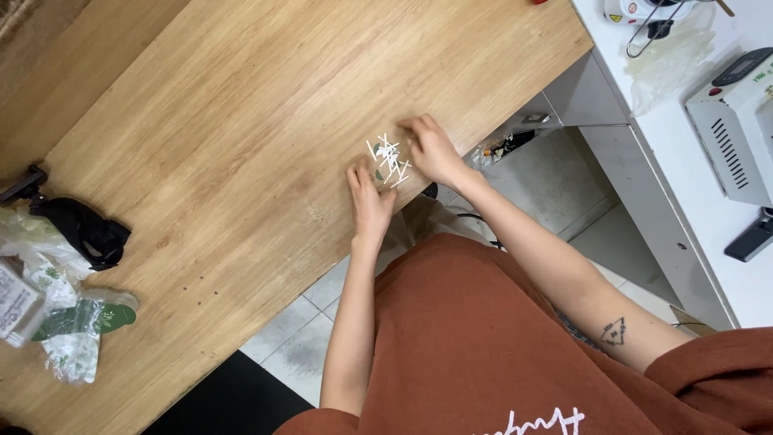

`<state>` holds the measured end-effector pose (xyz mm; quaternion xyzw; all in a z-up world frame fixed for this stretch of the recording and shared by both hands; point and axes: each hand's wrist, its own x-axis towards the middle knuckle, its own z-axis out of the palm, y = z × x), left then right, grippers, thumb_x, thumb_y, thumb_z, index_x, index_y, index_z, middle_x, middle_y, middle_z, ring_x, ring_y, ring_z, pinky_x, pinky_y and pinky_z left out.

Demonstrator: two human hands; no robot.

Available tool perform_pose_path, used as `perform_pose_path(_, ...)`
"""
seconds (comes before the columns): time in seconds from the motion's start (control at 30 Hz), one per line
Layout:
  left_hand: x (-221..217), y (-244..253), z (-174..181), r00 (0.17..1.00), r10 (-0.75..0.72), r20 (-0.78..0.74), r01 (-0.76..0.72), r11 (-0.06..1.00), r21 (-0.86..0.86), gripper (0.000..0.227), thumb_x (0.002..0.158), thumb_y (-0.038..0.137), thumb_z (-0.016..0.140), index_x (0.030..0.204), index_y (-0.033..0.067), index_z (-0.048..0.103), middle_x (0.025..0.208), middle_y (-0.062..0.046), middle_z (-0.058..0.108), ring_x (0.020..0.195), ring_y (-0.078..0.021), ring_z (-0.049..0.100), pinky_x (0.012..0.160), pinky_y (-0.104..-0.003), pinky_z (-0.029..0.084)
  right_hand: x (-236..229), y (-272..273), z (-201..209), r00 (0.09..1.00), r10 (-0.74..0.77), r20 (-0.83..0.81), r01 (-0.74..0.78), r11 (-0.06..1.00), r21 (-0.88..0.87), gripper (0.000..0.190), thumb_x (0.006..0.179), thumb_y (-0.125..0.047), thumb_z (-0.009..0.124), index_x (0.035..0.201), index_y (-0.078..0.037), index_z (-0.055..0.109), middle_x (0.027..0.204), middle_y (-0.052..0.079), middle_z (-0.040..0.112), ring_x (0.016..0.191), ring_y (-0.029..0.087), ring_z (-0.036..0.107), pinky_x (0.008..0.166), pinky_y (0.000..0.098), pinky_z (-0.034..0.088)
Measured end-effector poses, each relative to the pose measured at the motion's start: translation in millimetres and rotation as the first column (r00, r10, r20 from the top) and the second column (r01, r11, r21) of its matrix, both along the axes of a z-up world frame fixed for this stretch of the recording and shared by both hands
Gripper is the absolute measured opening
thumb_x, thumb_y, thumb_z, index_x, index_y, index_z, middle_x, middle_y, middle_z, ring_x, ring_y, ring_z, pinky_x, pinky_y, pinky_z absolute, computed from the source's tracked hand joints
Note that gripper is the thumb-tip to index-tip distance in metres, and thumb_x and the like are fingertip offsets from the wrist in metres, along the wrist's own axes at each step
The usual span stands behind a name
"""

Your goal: Organizing various candle-making supplies on a workbench and wooden shelving unit.

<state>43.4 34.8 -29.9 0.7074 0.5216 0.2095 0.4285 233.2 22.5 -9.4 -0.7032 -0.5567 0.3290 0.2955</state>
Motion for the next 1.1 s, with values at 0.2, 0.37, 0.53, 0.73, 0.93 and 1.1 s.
perform_pose_path(0.2,12.8,6.8,-1.9,0.999,-0.029,0.018,0.030,0.999,-0.033,0.095,0.070,-0.003,0.086,0.150,-0.0034,0.035,0.144,-0.026,0.037,0.132,-0.0456,0.049,0.110,-0.046,0.046,-21.5,-43.8,-47.6,0.884,-0.394,-0.253,0.289,0.884,-0.368,0.048,0.093,0.002,0.053,0.140,0.005,0.048,0.133,0.017,0.056,0.118,0.025,0.063,0.105,0.0352,0.051)
perform_pose_path(0.37,14.5,6.6,-13.5,0.997,-0.074,-0.013,0.074,0.997,0.022,0.088,0.072,-0.006,0.083,0.149,-0.0007,0.041,0.144,-0.023,0.041,0.133,-0.0424,0.052,0.109,-0.045,0.048,-40.2,-26.7,-26.0,0.777,-0.412,-0.476,0.313,0.909,-0.276,0.046,0.097,0.004,0.051,0.142,0.004,0.047,0.135,0.014,0.056,0.126,0.023,0.060,0.109,0.0347,0.050)
perform_pose_path(0.53,16.3,8.9,-6.9,0.996,-0.062,-0.064,0.067,0.995,0.080,0.088,0.069,-0.007,0.085,0.146,-0.0022,0.043,0.139,-0.023,0.043,0.130,-0.0430,0.052,0.107,-0.047,0.047,-31.8,-11.4,-21.9,0.916,-0.283,-0.285,0.274,0.959,-0.074,0.045,0.095,0.009,0.049,0.139,0.004,0.053,0.138,0.017,0.050,0.125,0.027,0.060,0.108,0.0357,0.052)
perform_pose_path(0.73,19.5,13.7,-10.8,1.000,-0.015,0.007,0.014,0.999,0.052,0.074,0.075,-0.012,0.077,0.143,-0.0035,0.048,0.135,-0.021,0.050,0.124,-0.0375,0.058,0.105,-0.043,0.052,-28.8,-5.4,-2.3,0.978,-0.067,-0.196,0.055,0.996,-0.065,0.048,0.089,0.010,0.058,0.136,0.002,0.057,0.132,0.016,0.052,0.122,0.032,0.062,0.101,0.0369,0.055)
perform_pose_path(0.93,18.6,17.5,-14.3,0.999,0.018,0.047,-0.017,1.000,-0.007,0.066,0.078,-0.015,0.071,0.139,-0.0034,0.051,0.128,-0.019,0.055,0.113,-0.0329,0.064,0.095,-0.038,0.058,-34.3,-8.2,2.2,0.998,0.032,-0.053,-0.027,0.996,0.085,0.066,0.071,0.012,0.074,0.135,0.004,0.056,0.125,0.021,0.053,0.117,0.039,0.060,0.096,0.0401,0.055)
perform_pose_path(1.1,21.5,22.2,-14.3,0.996,0.016,0.083,-0.016,1.000,-0.001,0.049,0.079,-0.015,0.071,0.125,-0.0026,0.058,0.116,-0.016,0.060,0.103,-0.0286,0.066,0.090,-0.038,0.058,-30.4,-6.6,-9.6,0.998,0.049,0.047,-0.053,0.993,0.102,0.063,0.069,0.010,0.079,0.128,0.004,0.059,0.118,0.020,0.056,0.113,0.039,0.060,0.096,0.0428,0.054)
